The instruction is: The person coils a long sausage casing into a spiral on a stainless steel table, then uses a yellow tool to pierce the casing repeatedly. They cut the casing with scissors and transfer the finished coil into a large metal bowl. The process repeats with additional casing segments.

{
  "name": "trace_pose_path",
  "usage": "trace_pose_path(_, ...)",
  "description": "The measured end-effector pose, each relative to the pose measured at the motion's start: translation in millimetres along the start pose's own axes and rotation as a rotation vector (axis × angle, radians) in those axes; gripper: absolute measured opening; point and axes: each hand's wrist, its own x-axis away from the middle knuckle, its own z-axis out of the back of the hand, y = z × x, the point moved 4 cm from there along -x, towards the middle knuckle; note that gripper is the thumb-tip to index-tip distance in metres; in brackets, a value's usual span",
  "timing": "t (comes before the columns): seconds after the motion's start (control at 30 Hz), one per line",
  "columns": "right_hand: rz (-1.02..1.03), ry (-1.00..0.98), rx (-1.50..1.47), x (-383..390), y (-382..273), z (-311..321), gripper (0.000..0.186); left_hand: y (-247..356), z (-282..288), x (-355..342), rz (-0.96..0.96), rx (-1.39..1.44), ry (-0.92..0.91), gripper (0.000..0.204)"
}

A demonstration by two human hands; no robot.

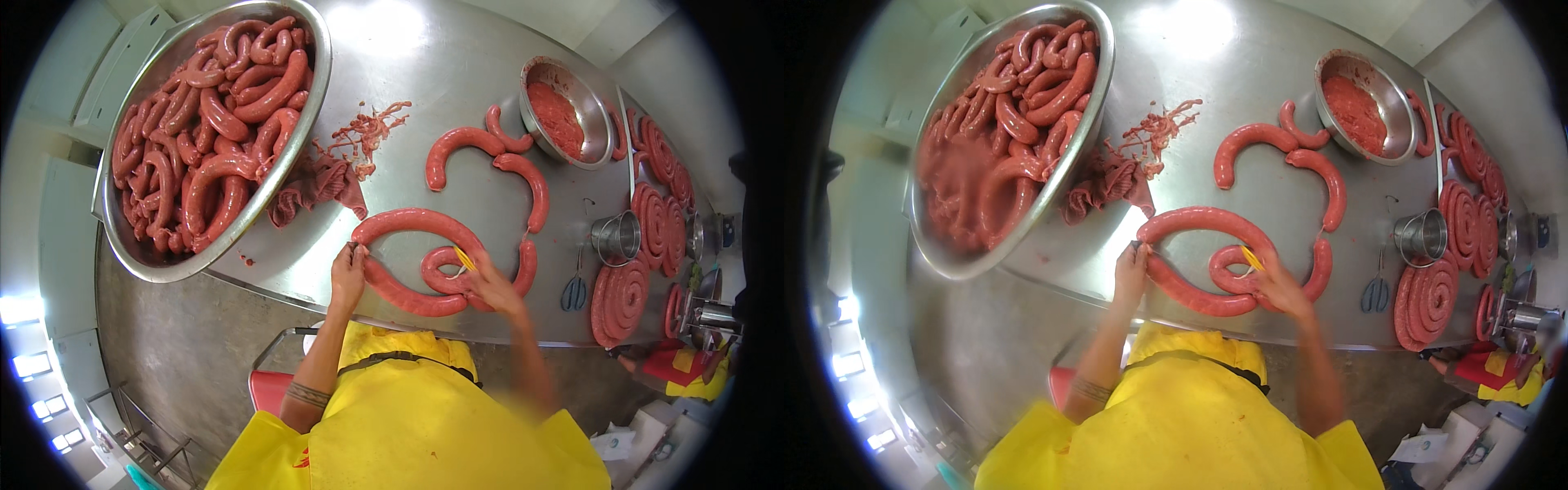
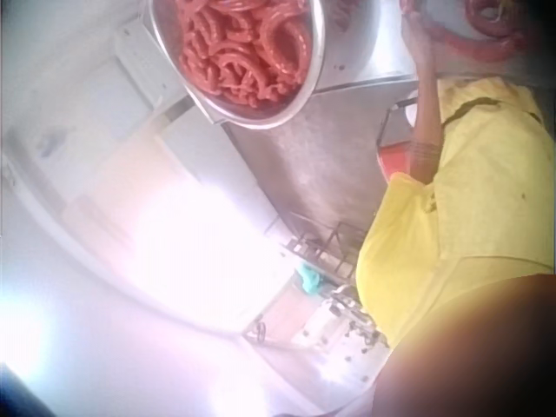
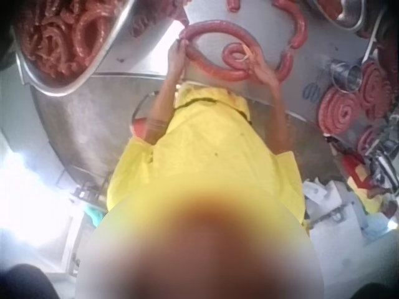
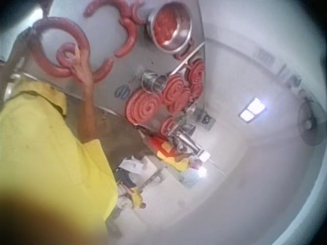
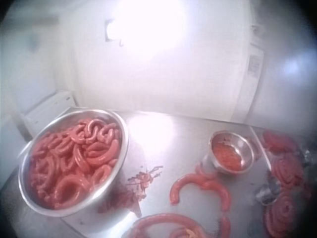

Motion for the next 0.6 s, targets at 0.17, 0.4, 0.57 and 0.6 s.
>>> trace_pose_path(0.17,0.304,-0.414,0.352,-124.6,-103.7,-106.8,0.030,56.4,9.8,30.7,-0.765,-1.064,0.082,0.006)
trace_pose_path(0.4,0.298,-0.109,-0.058,-89.2,-158.5,-74.9,0.022,28.4,27.4,22.7,-0.116,-0.353,-0.174,0.022)
trace_pose_path(0.57,0.327,0.565,-1.157,-56.0,-126.8,131.4,0.017,27.5,-8.0,33.6,-0.296,-0.626,-0.460,0.019)
trace_pose_path(0.6,0.288,0.563,-1.102,-46.1,-107.0,166.5,0.016,28.6,-14.8,36.6,-0.414,-0.704,-0.513,0.018)
